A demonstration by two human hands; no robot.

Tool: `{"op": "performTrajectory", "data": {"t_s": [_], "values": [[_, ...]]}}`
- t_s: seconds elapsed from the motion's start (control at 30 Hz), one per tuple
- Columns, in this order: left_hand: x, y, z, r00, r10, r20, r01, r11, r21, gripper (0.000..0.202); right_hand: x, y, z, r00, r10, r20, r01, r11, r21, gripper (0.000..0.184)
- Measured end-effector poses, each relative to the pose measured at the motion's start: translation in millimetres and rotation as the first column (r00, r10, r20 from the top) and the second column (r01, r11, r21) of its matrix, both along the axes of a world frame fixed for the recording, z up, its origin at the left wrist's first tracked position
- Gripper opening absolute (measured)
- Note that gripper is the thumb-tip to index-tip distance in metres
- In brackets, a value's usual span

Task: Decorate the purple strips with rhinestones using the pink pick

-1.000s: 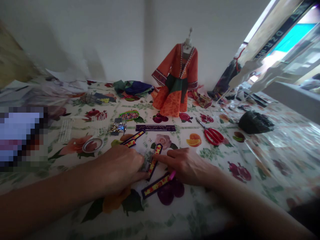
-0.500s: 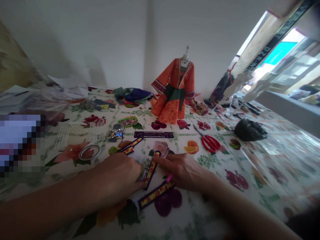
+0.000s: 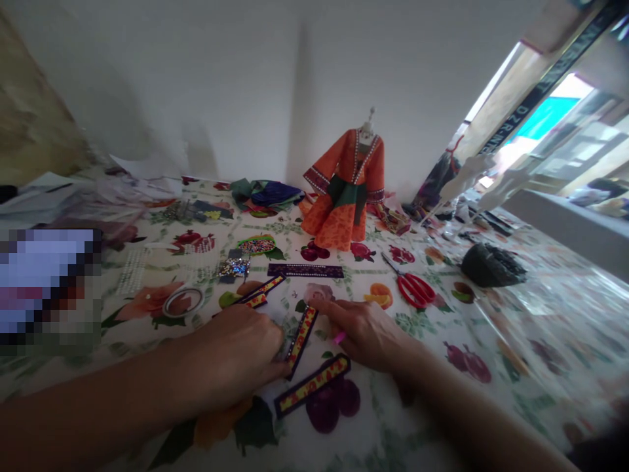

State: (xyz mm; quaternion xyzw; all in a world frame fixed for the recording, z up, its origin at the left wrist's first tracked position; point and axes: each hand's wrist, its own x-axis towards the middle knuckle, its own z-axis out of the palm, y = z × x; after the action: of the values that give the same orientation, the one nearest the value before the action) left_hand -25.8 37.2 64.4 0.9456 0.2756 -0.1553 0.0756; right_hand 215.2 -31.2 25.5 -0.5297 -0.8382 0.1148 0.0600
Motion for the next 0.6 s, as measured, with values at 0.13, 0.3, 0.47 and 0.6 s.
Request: {"op": "performTrajectory", "data": {"t_s": [0.13,0.3,0.47,0.6], "values": [[2.2,-1.7,4.1,1.000,0.015,-0.009,-0.015,1.000,-0.002,0.037,-3.0,1.4,-4.5,0.999,0.028,0.037,-0.029,0.999,0.015,0.062],[5.1,-3.5,9.8,0.999,0.032,-0.034,-0.033,0.999,-0.013,0.036,-3.5,3.2,-3.0,1.000,0.002,0.004,-0.002,1.000,0.005,0.057],[6.6,-3.2,11.9,0.999,0.026,-0.037,-0.028,0.999,-0.032,0.033,-2.2,2.2,-1.3,0.999,-0.011,-0.051,0.011,1.000,0.001,0.061],[5.0,-3.0,9.6,0.999,0.031,-0.023,-0.031,0.999,-0.021,0.032,-6.1,0.9,-2.2,0.999,0.030,0.044,-0.029,0.999,-0.018,0.062]]}}
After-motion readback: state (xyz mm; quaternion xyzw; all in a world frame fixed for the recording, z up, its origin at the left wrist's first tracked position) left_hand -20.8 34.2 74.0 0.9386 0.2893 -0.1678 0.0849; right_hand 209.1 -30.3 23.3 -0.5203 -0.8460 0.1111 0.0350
